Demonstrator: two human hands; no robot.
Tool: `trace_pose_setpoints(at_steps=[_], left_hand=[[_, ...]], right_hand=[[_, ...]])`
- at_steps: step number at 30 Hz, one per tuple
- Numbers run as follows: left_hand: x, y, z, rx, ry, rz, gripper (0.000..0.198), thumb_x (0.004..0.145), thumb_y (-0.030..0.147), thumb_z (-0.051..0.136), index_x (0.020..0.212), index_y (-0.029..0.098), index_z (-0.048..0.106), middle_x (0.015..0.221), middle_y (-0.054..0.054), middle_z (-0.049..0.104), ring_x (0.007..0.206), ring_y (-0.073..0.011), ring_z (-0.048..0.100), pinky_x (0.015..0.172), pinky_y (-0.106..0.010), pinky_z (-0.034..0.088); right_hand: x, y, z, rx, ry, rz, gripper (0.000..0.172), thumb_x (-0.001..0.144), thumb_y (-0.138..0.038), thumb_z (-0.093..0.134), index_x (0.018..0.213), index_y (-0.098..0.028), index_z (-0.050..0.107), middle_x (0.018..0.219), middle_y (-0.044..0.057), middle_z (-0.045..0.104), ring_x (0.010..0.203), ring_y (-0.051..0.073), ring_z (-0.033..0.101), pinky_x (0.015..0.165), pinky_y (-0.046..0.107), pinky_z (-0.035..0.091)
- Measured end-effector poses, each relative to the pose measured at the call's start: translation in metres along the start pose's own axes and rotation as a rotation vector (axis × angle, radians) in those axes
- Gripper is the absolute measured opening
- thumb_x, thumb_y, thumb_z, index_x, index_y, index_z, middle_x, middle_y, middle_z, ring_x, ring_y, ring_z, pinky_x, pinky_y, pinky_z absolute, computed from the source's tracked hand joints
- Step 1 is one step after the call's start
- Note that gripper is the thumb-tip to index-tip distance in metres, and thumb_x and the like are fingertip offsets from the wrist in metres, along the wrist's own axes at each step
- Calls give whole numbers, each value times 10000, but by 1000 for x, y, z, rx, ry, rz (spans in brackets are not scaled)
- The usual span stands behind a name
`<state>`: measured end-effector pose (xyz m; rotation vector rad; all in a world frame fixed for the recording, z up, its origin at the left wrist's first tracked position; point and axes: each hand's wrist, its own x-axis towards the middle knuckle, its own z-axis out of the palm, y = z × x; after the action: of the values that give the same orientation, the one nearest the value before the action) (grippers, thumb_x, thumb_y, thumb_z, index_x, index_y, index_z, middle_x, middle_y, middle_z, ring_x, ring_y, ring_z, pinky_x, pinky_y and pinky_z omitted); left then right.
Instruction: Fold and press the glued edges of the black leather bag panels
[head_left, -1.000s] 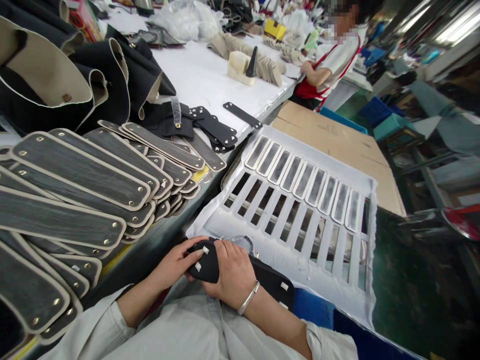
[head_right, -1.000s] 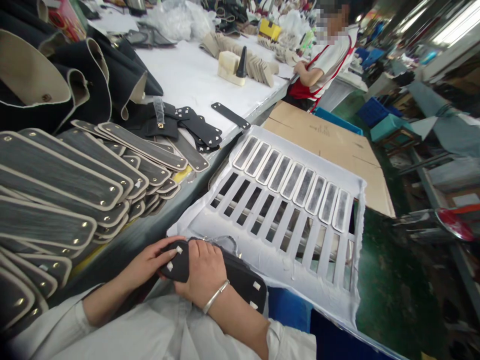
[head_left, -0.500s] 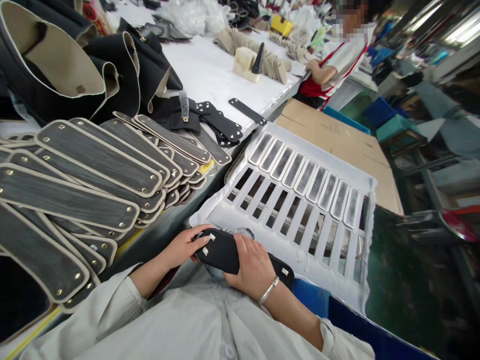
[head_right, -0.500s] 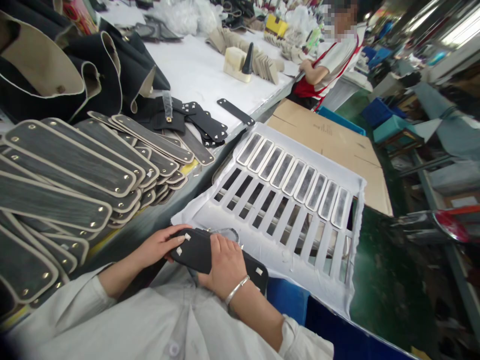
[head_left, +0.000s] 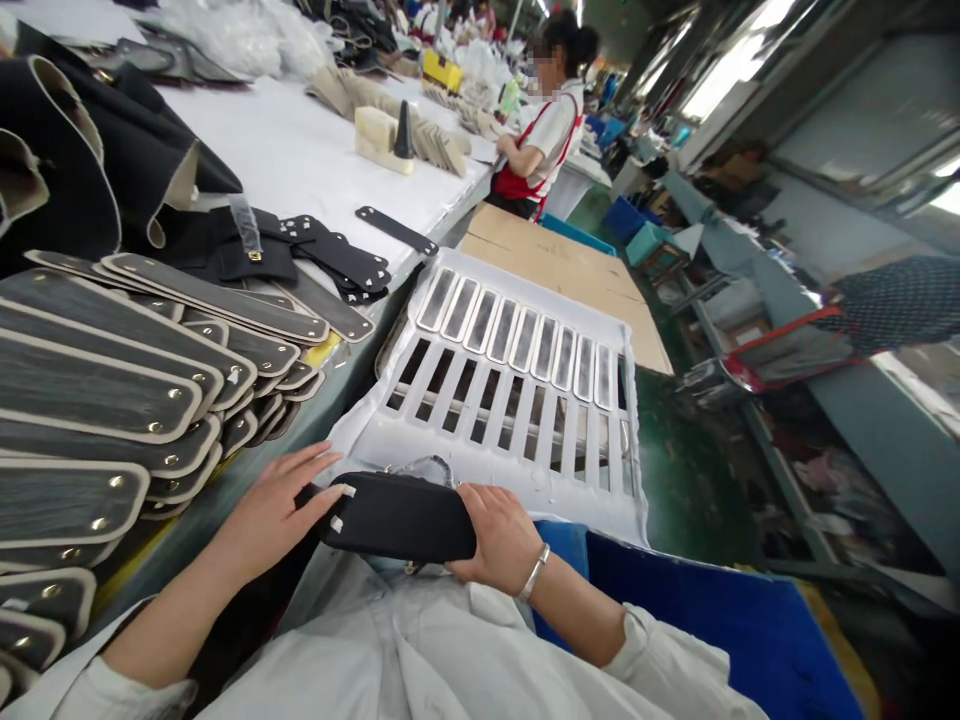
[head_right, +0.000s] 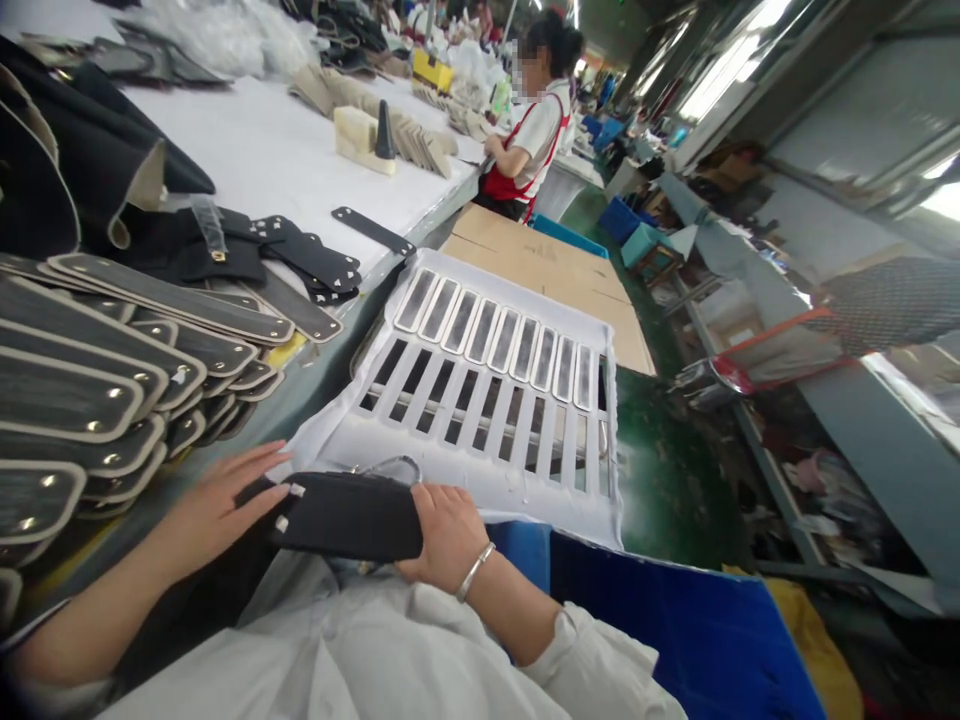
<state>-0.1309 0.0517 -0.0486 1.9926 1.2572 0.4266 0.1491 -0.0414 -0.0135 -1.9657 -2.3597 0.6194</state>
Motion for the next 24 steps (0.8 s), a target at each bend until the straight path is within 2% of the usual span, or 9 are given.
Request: trace_pose_setpoints(at_steps=[1,3,6,9,13,16,19,21,24], left_hand=[[1,8,1,101,9,122,570,761,526,551,1232,206,523,1366,-83,457,1254,-278,377,1075,-422,242],[5,27,10,234,-93,334,736,684,532,637,1311,204,435,1388,-91,432,1272,-281,352,1093,-429,186],[14,52,35,341,-269,465,833,613,497,691,1323,168,406,1331,-126,487,1221,-296,412,1080,-457,179],[19,59,51,408,-302,470,803,588,444,695,1282,126,444,1268,-159,526,1169,-303,453,1053,-443,223],[17,56,50,419,-284,462,768,607,428,678,1286,161,438,1269,-138,527,1180,-292,448,1065,-431,204],[18,59,48,386,-310,436,773,639,526,649,1301,194,427,1313,-120,504,1208,-294,433,1078,-453,165],[26,70,58,349,-291,363,546,782,530,520,1227,214,514,1265,-96,556,1161,-273,485,1039,-437,237],[35,80,66,334,-282,290,397,840,467,466,1140,234,585,1175,-72,619,1085,-258,544,971,-409,318],[51,89,72,319,-375,212,345,819,445,501,1079,259,632,1099,-51,658,1015,-258,588,883,-368,389]], right_hand=[[0,0,1,-4,5,-3,796,556,-473,714,1215,-122,438,1109,121,564,1023,275,502,914,412,338],[-1,0,2,-11,16,-10,790,559,-478,712,1207,-116,443,1095,124,566,1014,276,502,906,411,339],[-4,-1,4,-7,25,-14,752,576,-481,701,1186,-115,458,1062,125,574,1002,278,504,897,411,338],[-8,0,3,10,42,-3,739,577,-459,712,1187,-126,464,1084,129,568,1002,280,504,915,422,323],[-17,18,-3,190,37,-50,831,578,-545,718,1252,-148,436,1197,135,530,1102,288,471,973,430,305],[-24,40,-1,436,65,50,622,736,-484,619,1241,-158,461,1222,118,527,1111,236,491,954,378,365],[-26,56,8,650,69,199,374,788,-357,576,1118,-182,562,1061,59,621,964,191,575,866,336,436],[-25,58,15,778,64,260,326,765,-351,600,1046,-186,600,953,25,653,869,174,598,804,312,466],[-24,56,21,903,93,335,324,738,-370,622,993,-170,621,873,12,660,791,160,602,732,286,484]])
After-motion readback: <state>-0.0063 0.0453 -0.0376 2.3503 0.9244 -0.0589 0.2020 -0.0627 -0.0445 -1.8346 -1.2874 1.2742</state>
